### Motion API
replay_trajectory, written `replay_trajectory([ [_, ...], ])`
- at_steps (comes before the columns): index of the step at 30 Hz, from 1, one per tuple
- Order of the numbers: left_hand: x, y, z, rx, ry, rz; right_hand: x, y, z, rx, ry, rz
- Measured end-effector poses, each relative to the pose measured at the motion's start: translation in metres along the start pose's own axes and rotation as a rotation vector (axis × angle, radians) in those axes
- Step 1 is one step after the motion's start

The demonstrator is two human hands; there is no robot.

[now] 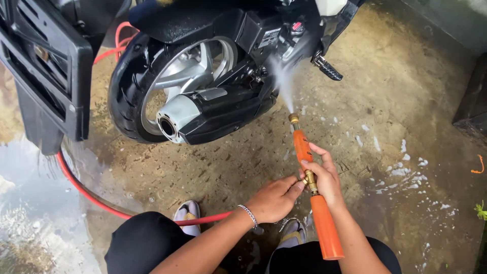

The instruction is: The person uses a high-pressure water spray gun to wash a white scooter. They systematically clean the front wheel, body panels, and rear wheel, moving around the vehicle to reach different areas.

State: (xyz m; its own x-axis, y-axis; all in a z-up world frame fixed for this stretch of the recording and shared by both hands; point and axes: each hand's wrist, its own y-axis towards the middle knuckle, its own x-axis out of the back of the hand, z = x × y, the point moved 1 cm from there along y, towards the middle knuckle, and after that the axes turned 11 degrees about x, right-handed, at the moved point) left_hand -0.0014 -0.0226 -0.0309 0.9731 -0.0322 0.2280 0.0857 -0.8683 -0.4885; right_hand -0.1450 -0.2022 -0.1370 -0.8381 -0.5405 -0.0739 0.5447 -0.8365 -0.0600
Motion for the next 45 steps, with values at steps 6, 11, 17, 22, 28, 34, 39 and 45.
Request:
replay_trajectory([
  [6,0.012,-0.003,0.0,0.037,0.015,-0.065,-0.023,0.0,-0.009,0.005,0.037,-0.103],
  [11,0.021,-0.003,-0.008,0.018,0.109,-0.066,-0.02,0.007,-0.02,-0.006,0.058,-0.138],
  [17,0.036,-0.001,-0.021,-0.044,0.138,-0.081,-0.018,0.024,-0.015,0.044,0.116,-0.137],
  [22,0.052,0.002,-0.032,-0.135,0.121,-0.102,-0.037,0.029,0.024,0.113,0.093,-0.155],
  [28,0.062,0.016,-0.027,-0.127,0.124,-0.114,-0.038,0.047,0.006,0.084,0.067,-0.135],
  [34,0.059,0.024,-0.015,-0.087,0.212,-0.11,-0.051,0.037,-0.004,0.085,0.144,-0.243],
  [39,0.047,0.032,-0.007,-0.104,0.164,-0.114,-0.042,0.033,-0.012,0.098,0.117,-0.226],
  [45,0.039,0.04,0.002,-0.082,0.122,-0.08,-0.032,0.039,-0.025,-0.033,0.059,-0.168],
])
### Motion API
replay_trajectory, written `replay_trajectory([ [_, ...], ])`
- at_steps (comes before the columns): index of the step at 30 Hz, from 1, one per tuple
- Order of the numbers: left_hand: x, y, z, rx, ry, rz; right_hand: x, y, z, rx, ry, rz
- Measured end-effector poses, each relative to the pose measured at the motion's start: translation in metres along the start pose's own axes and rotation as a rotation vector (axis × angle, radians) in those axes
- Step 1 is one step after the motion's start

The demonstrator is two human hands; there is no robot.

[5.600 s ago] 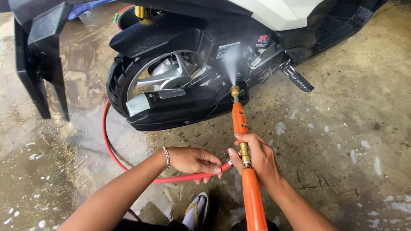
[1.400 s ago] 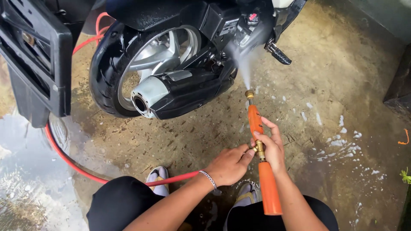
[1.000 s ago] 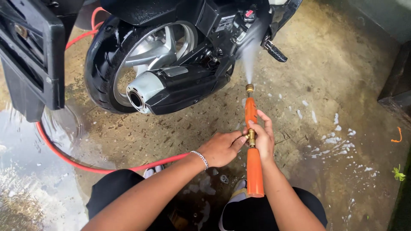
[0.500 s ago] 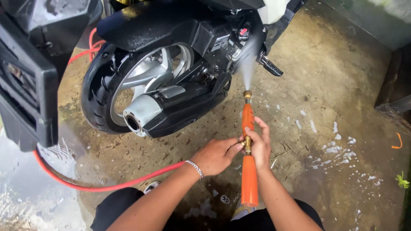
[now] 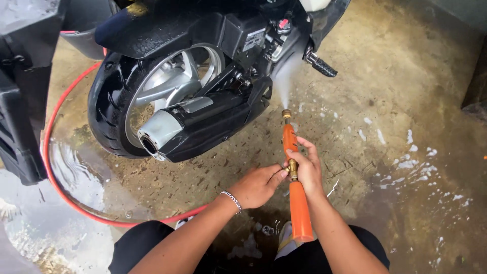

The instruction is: The person uses a high-pressure water spray gun to wash a white scooter. They systematically clean the front wheel, body panels, and rear wheel, moving around the vehicle to reach different areas.

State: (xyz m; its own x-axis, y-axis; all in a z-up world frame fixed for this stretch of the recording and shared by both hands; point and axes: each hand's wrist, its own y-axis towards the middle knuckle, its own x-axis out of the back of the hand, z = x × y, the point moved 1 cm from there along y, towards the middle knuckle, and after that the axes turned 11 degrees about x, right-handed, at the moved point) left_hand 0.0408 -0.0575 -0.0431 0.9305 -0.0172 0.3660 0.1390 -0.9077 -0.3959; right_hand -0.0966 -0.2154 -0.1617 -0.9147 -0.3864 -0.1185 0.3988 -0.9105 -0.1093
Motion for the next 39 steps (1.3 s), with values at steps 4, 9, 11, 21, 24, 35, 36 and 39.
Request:
replay_trajectory([
  [4,0.0,-0.003,-0.004,-0.007,-0.014,0.005,-0.014,-0.013,0.025,0.122,-0.015,0.012],
  [9,-0.013,-0.003,-0.004,-0.037,-0.068,-0.013,0.005,0.001,0.0,0.024,-0.011,0.038],
  [11,-0.009,-0.014,-0.017,-0.045,-0.053,-0.026,0.004,-0.009,0.013,0.087,0.083,0.087],
  [21,-0.017,-0.007,-0.027,-0.078,-0.061,-0.102,0.014,-0.026,0.066,0.459,-0.214,0.456],
  [24,-0.009,0.002,-0.025,-0.061,-0.055,-0.135,0.011,-0.048,0.097,0.432,-0.409,0.544],
  [35,-0.04,0.03,0.0,-0.214,-0.173,0.086,-0.014,-0.04,0.068,0.824,-0.208,-0.023],
  [36,-0.047,0.038,0.012,-0.237,-0.278,0.172,-0.017,-0.041,0.075,0.845,-0.174,-0.037],
  [39,-0.053,0.032,0.021,-0.146,-0.468,0.391,0.003,-0.015,0.071,0.733,-0.055,-0.062],
])
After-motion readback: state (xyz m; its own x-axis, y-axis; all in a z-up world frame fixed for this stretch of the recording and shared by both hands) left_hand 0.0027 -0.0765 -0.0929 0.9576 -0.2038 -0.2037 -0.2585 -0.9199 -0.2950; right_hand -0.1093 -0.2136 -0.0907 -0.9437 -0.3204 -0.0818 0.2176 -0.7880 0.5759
